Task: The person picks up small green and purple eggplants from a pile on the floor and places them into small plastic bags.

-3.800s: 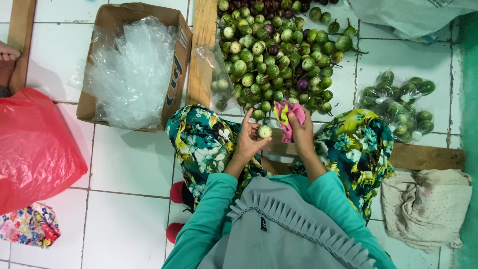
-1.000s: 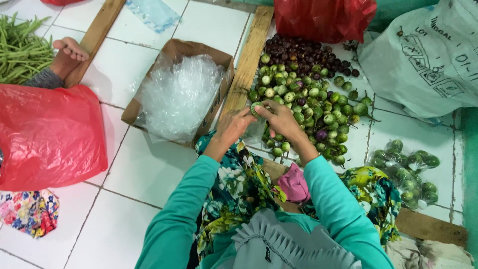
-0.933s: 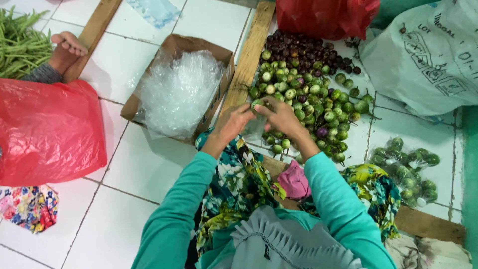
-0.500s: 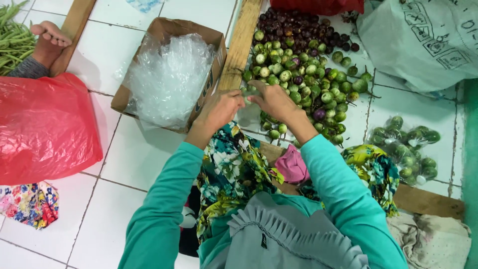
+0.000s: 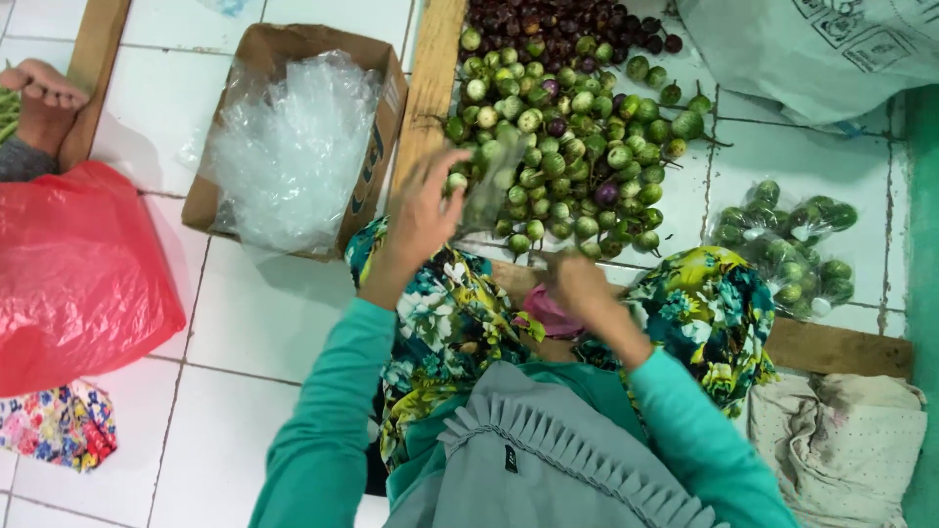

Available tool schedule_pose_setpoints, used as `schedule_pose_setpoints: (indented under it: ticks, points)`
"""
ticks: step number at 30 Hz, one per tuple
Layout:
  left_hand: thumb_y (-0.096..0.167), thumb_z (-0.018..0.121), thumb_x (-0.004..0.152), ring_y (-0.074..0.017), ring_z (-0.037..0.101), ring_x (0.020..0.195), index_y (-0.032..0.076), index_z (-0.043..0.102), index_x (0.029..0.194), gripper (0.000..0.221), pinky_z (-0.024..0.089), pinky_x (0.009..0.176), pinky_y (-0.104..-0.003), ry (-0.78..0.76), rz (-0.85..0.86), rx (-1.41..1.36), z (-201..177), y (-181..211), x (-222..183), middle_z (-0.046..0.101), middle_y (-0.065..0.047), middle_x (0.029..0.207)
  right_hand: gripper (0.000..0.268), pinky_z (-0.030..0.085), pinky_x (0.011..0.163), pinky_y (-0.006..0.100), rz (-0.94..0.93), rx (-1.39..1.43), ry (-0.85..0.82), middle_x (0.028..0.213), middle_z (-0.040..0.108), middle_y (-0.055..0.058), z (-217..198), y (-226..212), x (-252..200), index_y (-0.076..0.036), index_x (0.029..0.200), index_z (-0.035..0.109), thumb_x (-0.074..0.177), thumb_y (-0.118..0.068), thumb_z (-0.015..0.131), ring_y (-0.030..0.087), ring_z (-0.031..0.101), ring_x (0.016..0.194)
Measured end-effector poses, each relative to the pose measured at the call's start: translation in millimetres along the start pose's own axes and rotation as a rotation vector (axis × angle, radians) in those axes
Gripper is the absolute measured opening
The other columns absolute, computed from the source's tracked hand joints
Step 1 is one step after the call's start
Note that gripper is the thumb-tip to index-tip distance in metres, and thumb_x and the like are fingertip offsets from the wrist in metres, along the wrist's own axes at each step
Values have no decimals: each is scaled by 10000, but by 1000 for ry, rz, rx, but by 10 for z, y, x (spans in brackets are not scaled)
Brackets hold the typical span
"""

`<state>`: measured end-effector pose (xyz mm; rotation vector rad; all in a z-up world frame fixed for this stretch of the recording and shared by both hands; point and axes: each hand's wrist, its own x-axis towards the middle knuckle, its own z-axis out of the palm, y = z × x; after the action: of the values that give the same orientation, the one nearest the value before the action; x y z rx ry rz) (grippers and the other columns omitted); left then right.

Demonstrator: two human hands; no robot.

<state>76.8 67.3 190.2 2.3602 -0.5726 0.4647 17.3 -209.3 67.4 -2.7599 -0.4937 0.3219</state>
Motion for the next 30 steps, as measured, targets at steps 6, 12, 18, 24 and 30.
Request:
schedule_pose_setpoints:
  ticks: [6, 12, 18, 24, 30]
  points:
    - [215, 610, 1034, -362, 734, 915, 241, 644, 1334, 303, 583, 776, -481, -423, -481, -194, 1407, -20, -537, 747, -176, 1066, 545, 551, 854, 547, 108, 8, -65, 1261, 543, 205, 595, -92, -555, -335, 1324, 634, 787, -349, 723, 472, 535, 1121]
    - [247, 740, 934, -456, 682, 906, 39, 570, 1270, 429, 548, 766, -548, -484, -467, 139, 2509, -479, -1054, 709, -253, 997, 366, 510, 882, 592, 115, -141, 16, 1385, 490, 177, 698, -7, -476, -321, 1207, 699, 841, -323, 692, 417, 498, 1193]
    - [190, 796, 813, -458, 678, 914, 46, 578, 1186, 455, 549, 738, -543, -221, -352, 107, 2616, -575, -1235, 695, -228, 1019, 413, 583, 914, 434, 101, 257, 43, 1265, 678, 121, 1067, 650, -391, -234, 1232, 710, 832, -134, 700, 335, 668, 1116]
    - [186, 687, 923, -356, 739, 1047, 136, 612, 1314, 402, 596, 908, -475, -180, -630, -327, 2373, -335, -1262, 727, -149, 1108, 641, 564, 927, 350, 411, 983, 276, 1253, 699, 135, -125, 505, -353, -127, 1447, 556, 837, -70, 746, 221, 692, 1075]
    - [247, 835, 816, -469, 618, 1069, 64, 513, 1318, 624, 514, 869, -546, -307, -579, -5, 2505, -423, -1093, 630, -240, 1216, 600, 544, 955, 304, 335, 1125, 337, 1260, 700, 116, 119, 518, -477, -27, 1397, 583, 828, -69, 769, 180, 675, 1097]
